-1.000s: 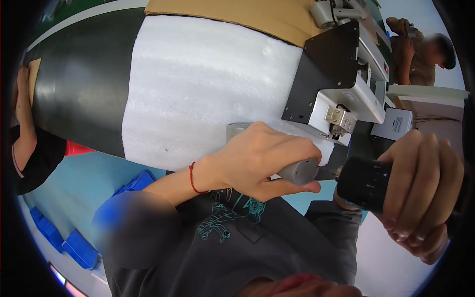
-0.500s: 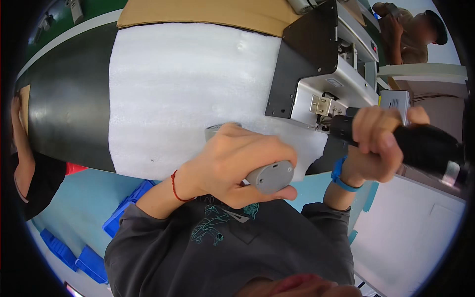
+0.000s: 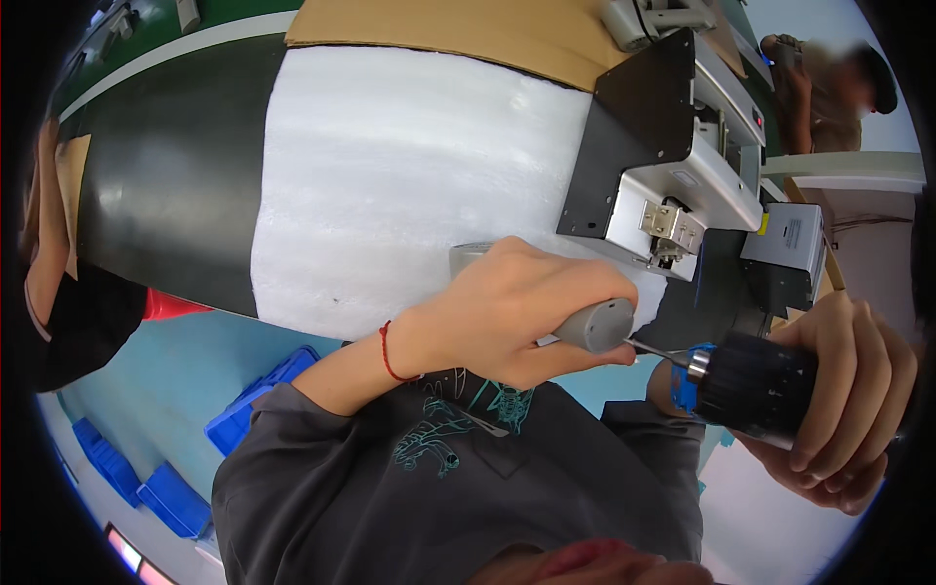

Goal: Using a motorized screwdriver to assemble plastic components on a production line.

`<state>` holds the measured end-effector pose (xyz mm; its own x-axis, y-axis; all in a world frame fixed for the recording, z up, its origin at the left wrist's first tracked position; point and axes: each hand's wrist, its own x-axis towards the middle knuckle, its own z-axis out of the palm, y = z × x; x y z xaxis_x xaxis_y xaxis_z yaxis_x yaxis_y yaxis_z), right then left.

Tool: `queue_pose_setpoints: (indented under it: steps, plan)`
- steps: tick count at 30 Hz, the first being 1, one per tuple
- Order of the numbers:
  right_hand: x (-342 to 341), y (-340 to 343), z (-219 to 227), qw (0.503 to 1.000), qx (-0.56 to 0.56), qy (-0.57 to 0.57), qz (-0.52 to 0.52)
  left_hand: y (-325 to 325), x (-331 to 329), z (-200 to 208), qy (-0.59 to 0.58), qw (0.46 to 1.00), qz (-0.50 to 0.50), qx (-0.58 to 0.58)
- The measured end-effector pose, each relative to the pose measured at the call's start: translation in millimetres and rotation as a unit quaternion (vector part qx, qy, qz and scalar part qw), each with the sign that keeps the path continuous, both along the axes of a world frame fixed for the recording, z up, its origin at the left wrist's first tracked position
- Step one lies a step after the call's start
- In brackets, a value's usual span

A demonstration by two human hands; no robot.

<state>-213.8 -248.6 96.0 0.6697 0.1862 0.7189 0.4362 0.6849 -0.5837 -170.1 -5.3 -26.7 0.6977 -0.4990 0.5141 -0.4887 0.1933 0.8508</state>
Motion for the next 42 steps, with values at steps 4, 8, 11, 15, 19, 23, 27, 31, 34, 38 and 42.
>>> queue_pose_setpoints:
  steps: [4,8,11,15,19,23,27,31,34,38,42]
  plan:
    - [22,49,-11,1.000,0.018,0.006,0.007,2,2,1,-0.014,1.000,-0.016,0.004]
    - [31,49,-9,0.999,0.028,0.017,0.023,2,1,0,-0.007,1.000,-0.017,0.016]
    - [35,58,-10,0.999,0.036,0.027,0.026,2,3,2,-0.022,1.000,-0.020,0.005]
    - [35,70,-12,0.998,0.050,0.038,0.025,2,4,1,-0.022,0.999,-0.024,0.007]
    - [40,74,-12,0.996,0.065,0.047,0.028,1,3,3,-0.038,0.998,-0.033,0.031]
    - [38,85,-14,0.995,0.081,0.057,0.033,1,0,4,-0.014,0.999,-0.034,0.028]
    - [39,97,-18,0.992,0.102,0.060,0.035,3,-1,4,-0.023,0.998,-0.037,0.038]
    - [32,100,-7,0.990,0.126,0.061,0.034,5,-2,11,0.005,1.000,-0.029,0.009]
    - [34,113,-13,0.987,0.147,0.057,0.030,7,-2,18,0.043,0.998,-0.033,0.022]
    - [24,74,12,0.993,0.074,0.055,-0.079,12,-2,25,0.090,0.995,-0.022,0.021]
    - [19,30,-15,0.968,0.066,0.076,-0.230,53,53,48,-0.033,0.990,0.119,0.066]
